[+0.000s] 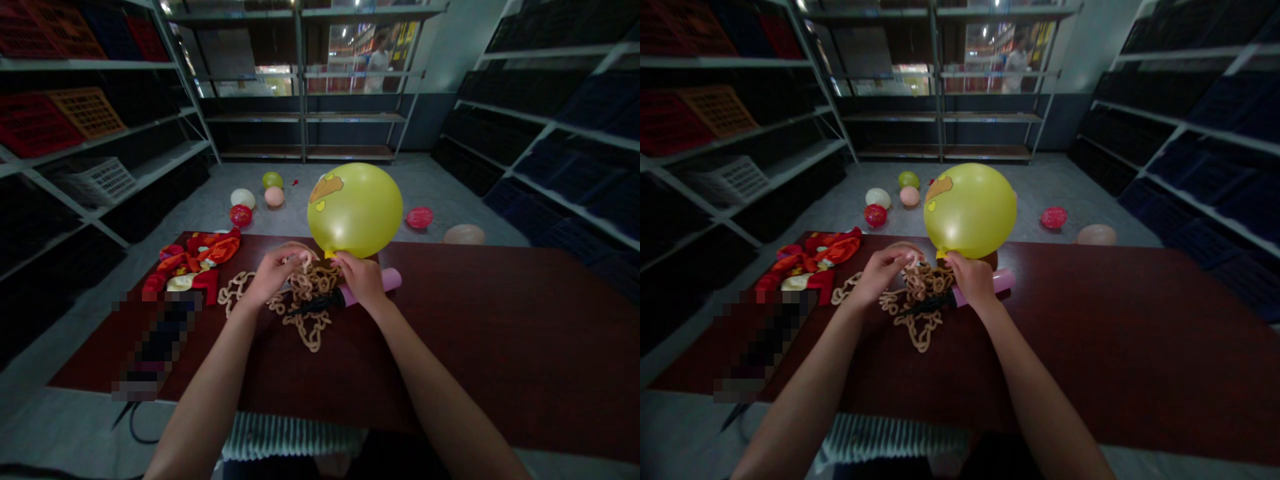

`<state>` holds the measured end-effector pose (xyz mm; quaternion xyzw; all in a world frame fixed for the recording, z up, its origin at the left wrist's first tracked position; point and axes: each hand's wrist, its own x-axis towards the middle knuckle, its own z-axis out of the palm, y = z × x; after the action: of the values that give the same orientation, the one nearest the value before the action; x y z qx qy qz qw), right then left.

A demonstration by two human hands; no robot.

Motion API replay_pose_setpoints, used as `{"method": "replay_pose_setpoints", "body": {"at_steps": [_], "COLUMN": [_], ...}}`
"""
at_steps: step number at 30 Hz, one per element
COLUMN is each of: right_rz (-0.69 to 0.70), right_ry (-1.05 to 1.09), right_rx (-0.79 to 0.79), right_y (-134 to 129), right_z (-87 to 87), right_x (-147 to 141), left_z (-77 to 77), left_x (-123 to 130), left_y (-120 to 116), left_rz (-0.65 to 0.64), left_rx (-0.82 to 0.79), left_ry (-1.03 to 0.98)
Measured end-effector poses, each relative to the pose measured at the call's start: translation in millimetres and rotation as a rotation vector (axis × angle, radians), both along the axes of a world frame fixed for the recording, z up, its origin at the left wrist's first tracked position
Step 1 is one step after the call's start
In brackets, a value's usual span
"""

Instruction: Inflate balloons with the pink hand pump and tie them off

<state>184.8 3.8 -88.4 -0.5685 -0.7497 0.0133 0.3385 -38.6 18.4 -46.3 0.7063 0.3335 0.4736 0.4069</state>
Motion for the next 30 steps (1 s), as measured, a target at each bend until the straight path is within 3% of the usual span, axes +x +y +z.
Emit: {"method": "replay_pose_setpoints", "body": {"at_steps": [4, 6, 9, 13, 17, 20, 24, 30], "right_rz": [0.032, 0.037, 0.046, 0.053, 0.063, 0.031, 0.104, 0.334], "right_ry": [0.080, 0.103, 0.120, 0.122, 0.086, -0.016, -0.014, 0.469], "right_rx": [-0.045, -0.052, -0.057, -0.061, -0.048, -0.054, -0.077, -0.169], "right_y": [1.7, 2.6, 3.3, 0.8, -5.4, -9.8, -13.7, -17.6], "right_z": [0.3, -0.4, -1.2, 1.2, 6.7, 8.5, 7.6, 9.6], "right_x": [-0.8, -0.8, -0.9, -2.6, -8.4, -14.6, -22.4, -31.0], "left_z": [21.4, 33.5, 43.4, 31.2, 9.1, 3.7, 8.0, 10.3], "left_x": [0.3, 0.6, 3.5, 12.5, 22.9, 31.2, 36.1, 25.4], "left_y": [-6.4, -4.5, 5.4, 16.0, 4.1, -14.2, -25.5, -15.3], "left_rz": [-0.087, -0.145, -0.122, -0.038, 0.155, 0.133, 0.123, 0.146], "left_rx": [-0.239, -0.311, -0.309, -0.189, 0.340, 0.618, 0.635, 0.446], "left_ry": [-0.508, -0.619, -0.502, -0.372, 0.037, 0.225, 0.152, 0.061]}}
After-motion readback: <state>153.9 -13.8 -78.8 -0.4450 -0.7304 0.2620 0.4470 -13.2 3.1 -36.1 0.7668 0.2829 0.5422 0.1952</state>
